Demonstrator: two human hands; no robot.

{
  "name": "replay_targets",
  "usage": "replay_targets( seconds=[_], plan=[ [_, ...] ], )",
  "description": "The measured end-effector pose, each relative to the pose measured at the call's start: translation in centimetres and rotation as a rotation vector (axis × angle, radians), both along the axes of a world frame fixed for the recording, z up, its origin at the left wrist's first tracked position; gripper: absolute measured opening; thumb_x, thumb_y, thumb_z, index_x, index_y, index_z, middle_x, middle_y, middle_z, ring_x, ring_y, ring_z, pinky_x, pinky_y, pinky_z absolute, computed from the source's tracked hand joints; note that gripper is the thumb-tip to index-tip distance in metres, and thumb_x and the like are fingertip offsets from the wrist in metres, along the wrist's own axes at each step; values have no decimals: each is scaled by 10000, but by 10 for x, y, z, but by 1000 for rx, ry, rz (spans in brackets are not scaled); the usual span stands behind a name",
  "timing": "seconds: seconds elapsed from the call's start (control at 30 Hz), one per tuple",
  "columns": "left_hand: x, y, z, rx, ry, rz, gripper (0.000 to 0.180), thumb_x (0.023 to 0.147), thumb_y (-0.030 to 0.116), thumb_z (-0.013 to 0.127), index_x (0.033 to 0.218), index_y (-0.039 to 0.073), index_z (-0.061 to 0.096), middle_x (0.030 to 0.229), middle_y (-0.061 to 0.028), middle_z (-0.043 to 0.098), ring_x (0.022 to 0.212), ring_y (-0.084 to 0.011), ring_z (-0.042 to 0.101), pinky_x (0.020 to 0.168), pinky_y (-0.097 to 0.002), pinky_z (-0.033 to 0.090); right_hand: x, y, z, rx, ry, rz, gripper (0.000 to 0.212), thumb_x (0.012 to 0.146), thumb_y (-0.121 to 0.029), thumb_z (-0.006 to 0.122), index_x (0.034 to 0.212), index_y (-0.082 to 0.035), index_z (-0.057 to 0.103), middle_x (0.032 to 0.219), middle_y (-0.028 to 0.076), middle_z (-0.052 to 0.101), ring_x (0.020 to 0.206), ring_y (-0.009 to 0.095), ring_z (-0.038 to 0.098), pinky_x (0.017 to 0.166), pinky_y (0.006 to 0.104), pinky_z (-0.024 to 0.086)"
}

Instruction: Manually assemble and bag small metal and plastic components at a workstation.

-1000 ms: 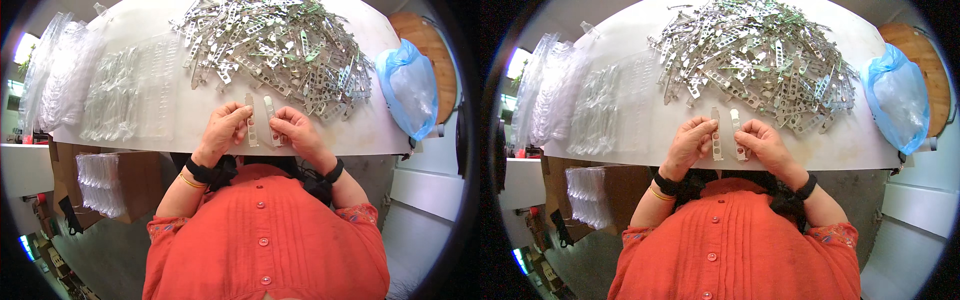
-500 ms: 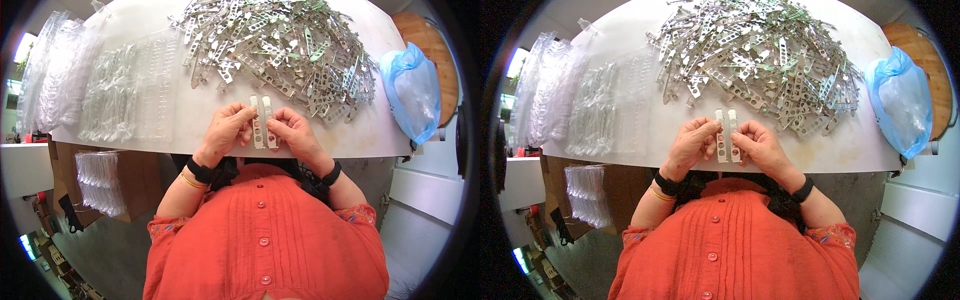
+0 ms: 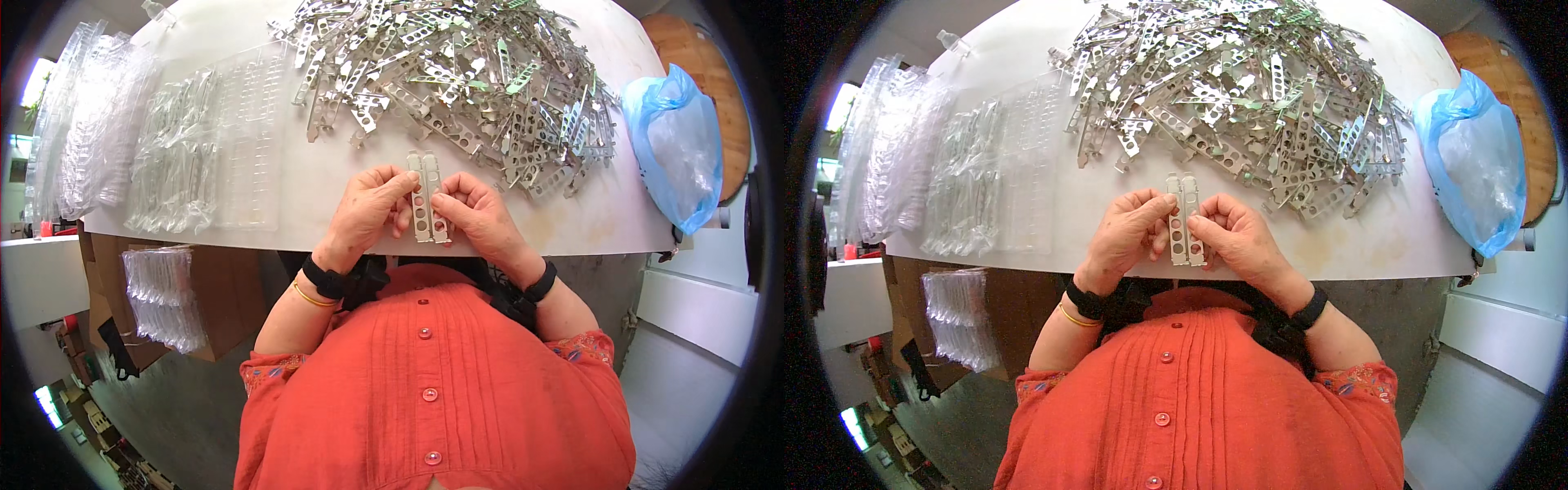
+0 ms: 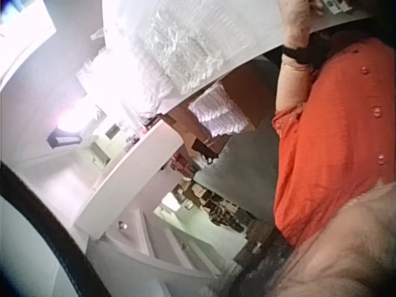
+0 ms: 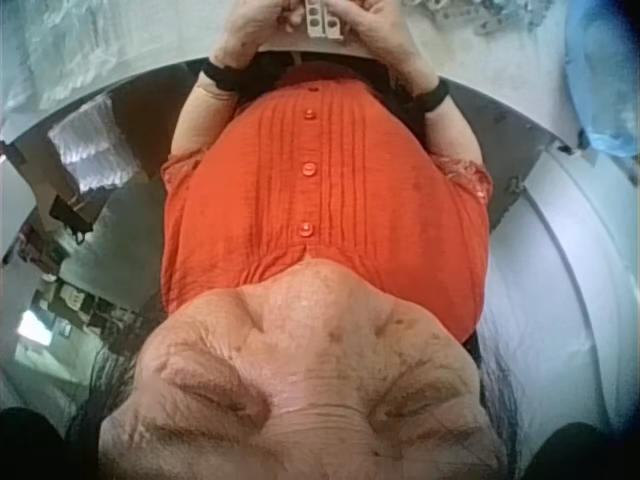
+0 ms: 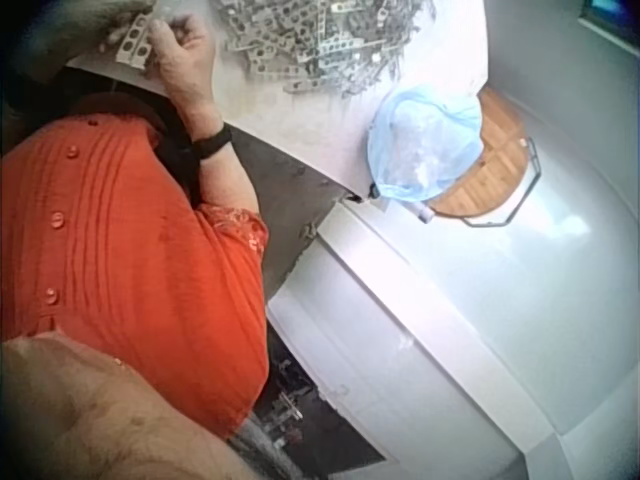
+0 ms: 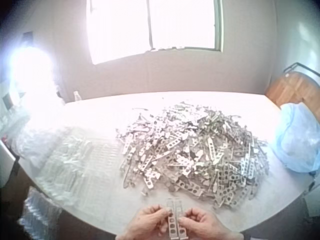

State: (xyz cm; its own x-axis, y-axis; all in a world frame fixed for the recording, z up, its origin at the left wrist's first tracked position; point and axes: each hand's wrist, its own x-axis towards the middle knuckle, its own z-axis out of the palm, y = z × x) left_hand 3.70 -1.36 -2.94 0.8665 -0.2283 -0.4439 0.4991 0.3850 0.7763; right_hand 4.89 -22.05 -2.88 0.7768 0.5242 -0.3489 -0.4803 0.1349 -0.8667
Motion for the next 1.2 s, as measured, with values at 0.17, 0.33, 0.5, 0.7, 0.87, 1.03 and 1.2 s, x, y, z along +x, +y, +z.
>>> replay_targets(
  seconds=[0.17, 0.33, 0.5, 0.7, 0.87, 1.03, 1.2],
  plan=[
    [0, 0, 0, 4, -8, -5, 226, 988, 225, 640, 896, 20, 614, 752, -56, 656, 477, -90, 560, 396, -226, 440, 0, 0, 0, -7, 0, 5, 161, 997, -194, 631, 1028, -48, 570, 801, 5, 657, 628, 55, 607, 534, 211, 490],
    [-1, -2, -1, 0, -8, 8, 226, 989, 223, 638, 898, 18, 615, 758, -58, 657, 483, -91, 565, 399, -225, 443, 0, -1, 0, -4, -11, 11, 170, 996, -199, 633, 1030, -45, 568, 802, 6, 659, 624, 57, 607, 532, 209, 489],
    [-1, -1, -2, -1, -14, -6, 224, 990, 224, 638, 903, 18, 615, 761, -57, 659, 491, -88, 571, 405, -221, 452, 0, 0, 0, -13, -18, 15, 173, 997, -200, 631, 1039, -44, 569, 797, 9, 662, 615, 60, 607, 528, 210, 489],
    [-1, -1, -2, -3, -23, -11, 225, 992, 223, 638, 906, 16, 616, 751, -58, 660, 496, -84, 576, 409, -215, 456, 0, 0, -1, -24, -19, 12, 177, 995, -203, 634, 1040, -44, 570, 788, 11, 664, 605, 58, 603, 523, 211, 489],
    [-1, -1, 0, 1, -18, -8, 228, 991, 223, 638, 908, 12, 616, 752, -58, 661, 496, -83, 577, 409, -215, 457, -1, 0, -1, -23, -25, 7, 178, 994, -203, 634, 1040, -44, 571, 787, 11, 663, 601, 58, 602, 521, 210, 490],
    [-1, 0, -3, -1, -21, -15, 228, 990, 224, 637, 910, 12, 616, 757, -56, 664, 497, -84, 583, 407, -211, 459, 0, 0, -1, -19, -28, 18, 179, 998, -204, 630, 1044, -43, 567, 789, 10, 662, 610, 57, 604, 524, 211, 492],
    [-1, -1, -1, 1, -22, -17, 223, 989, 225, 640, 912, 16, 620, 767, -53, 668, 496, -85, 585, 408, -209, 461, 0, 0, 0, -34, -31, 25, 180, 1002, -211, 626, 1042, -47, 563, 792, 8, 662, 619, 56, 606, 529, 212, 494]
  ],
)
